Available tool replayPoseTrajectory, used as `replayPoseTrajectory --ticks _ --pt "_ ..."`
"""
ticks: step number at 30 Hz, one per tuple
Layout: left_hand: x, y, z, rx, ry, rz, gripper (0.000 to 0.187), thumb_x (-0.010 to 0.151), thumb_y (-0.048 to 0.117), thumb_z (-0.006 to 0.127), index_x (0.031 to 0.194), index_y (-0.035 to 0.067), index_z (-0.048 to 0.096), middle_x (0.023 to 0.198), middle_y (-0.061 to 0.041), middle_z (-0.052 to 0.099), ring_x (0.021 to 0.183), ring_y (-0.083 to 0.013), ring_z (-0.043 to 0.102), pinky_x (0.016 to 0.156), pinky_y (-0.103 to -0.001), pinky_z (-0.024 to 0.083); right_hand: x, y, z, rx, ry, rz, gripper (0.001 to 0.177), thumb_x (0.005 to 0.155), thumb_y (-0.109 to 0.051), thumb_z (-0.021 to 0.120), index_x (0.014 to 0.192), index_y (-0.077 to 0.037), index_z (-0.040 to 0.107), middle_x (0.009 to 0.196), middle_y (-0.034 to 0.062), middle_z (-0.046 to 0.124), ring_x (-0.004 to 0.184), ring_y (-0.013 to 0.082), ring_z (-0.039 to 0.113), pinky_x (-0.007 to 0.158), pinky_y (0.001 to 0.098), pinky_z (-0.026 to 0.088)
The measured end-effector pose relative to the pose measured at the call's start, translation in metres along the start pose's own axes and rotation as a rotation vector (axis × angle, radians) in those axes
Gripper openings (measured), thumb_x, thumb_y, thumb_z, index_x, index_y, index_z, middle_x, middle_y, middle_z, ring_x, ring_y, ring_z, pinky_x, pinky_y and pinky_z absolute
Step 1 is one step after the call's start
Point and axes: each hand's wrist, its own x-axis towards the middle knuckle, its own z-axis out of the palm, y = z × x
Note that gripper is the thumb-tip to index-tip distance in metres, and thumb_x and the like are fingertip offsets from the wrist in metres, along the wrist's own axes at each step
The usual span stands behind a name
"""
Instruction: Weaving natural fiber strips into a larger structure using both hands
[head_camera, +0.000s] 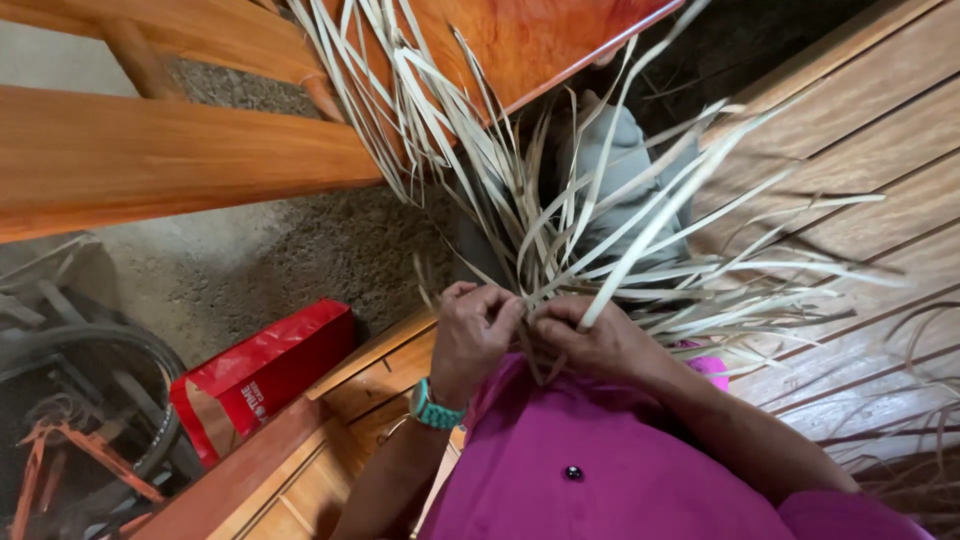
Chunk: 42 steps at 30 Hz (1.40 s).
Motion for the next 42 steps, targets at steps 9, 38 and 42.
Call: replayPoseTrajectory --ticks 9,38,42 --pt "0.001 -0.002 0.004 0.284 -0.022 0.315 0.008 0.091 0.016 0.071 0.096 0.010 0.069 0.080 -0.010 0.070 0.081 -0.0262 0.072 0.099 -0.043 0.046 0.032 0.016 -0.004 0.429 0.117 0.217 0.026 0.089 -0.011 0.070 0.097 0.012 0.076 0.059 0.0067 0.059 0.056 0.0160 0.056 0.054 0.0301 0.048" --pt "0.026 -0.027 0.006 -0.129 -0.220 -0.461 0.024 0.090 0.033 0.064 0.089 0.012 0.077 0.082 -0.013 0.074 0.086 -0.0355 0.071 0.081 -0.045 0.056 0.028 -0.013 -0.005 -0.193 0.210 -0.250 0.026 0.078 -0.022 0.086 0.085 0.001 0.074 0.082 0.0219 0.074 0.074 0.0382 0.071 0.071 0.0480 0.056" --pt "0.026 -0.043 0.021 -0.180 -0.191 -0.513 0.027 0.093 0.034 0.061 0.085 0.012 0.074 0.077 -0.011 0.072 0.077 -0.0241 0.067 0.079 -0.040 0.055 0.025 0.017 0.007 -0.221 0.273 -0.427 0.021 0.077 -0.018 0.087 0.087 -0.004 0.075 0.091 0.0163 0.074 0.081 0.0344 0.072 0.074 0.0412 0.058"
